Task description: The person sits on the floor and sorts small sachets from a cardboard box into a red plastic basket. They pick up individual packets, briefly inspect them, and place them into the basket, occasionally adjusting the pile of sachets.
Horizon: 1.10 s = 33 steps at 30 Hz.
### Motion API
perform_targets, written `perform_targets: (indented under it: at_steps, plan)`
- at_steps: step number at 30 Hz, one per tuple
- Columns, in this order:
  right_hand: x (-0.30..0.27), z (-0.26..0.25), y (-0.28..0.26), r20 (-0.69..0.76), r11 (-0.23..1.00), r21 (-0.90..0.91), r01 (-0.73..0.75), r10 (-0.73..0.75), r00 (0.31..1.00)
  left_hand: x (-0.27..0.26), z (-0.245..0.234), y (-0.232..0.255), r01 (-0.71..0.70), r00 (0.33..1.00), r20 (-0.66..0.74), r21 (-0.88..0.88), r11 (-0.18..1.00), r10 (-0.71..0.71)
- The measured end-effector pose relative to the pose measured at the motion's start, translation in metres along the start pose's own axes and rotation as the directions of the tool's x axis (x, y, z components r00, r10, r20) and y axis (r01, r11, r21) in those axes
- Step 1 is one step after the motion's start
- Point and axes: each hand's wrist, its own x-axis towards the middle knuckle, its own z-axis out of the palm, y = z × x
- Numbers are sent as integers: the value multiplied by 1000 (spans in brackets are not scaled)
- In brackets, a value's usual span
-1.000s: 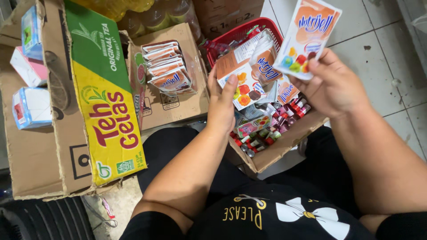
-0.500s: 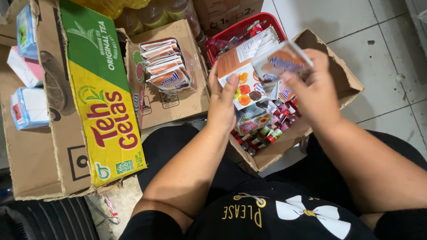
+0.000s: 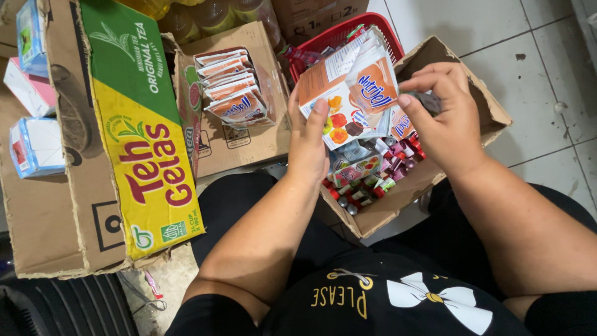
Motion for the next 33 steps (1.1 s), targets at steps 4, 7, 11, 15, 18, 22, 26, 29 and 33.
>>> perform_targets:
  at_steps: [4,7,11,15,18,22,26,29,33]
  plan:
    - [0,-1,14,61,997,79,2,-7,998,0,-1,-1,-5,1000,-2,-2,1000,5]
    - [7,0,39,87,939,163,-303,292,952,1,-1,1,11,999,-44,-23,1000,-12]
    - [15,2,97,312,790,-563,-243,475,823,2,-3,6,-1,999,-51,-64,998,-3]
    - [4,23,173,328,467,-865,-184,803,497,5,-4,6,32,998,-49,-144,989,-40]
    - [-9,37,220,400,553,-797,-241,783,475,5,-5,6,7,999,-47,-137,991,-14]
    - [-15,42,231,409,596,-748,-291,760,505,3,-7,8,36,998,-40,-152,988,-43]
    - [-8,38,214,406,590,-712,-381,788,464,6,-8,9,17,998,-53,-150,988,-25]
    - [-1,35,196,339,567,-766,-301,756,560,6,-7,12,4,999,-40,-149,989,-10]
    - [2,27,163,282,574,-780,-248,677,680,7,-5,11,13,999,-29,-156,988,-17]
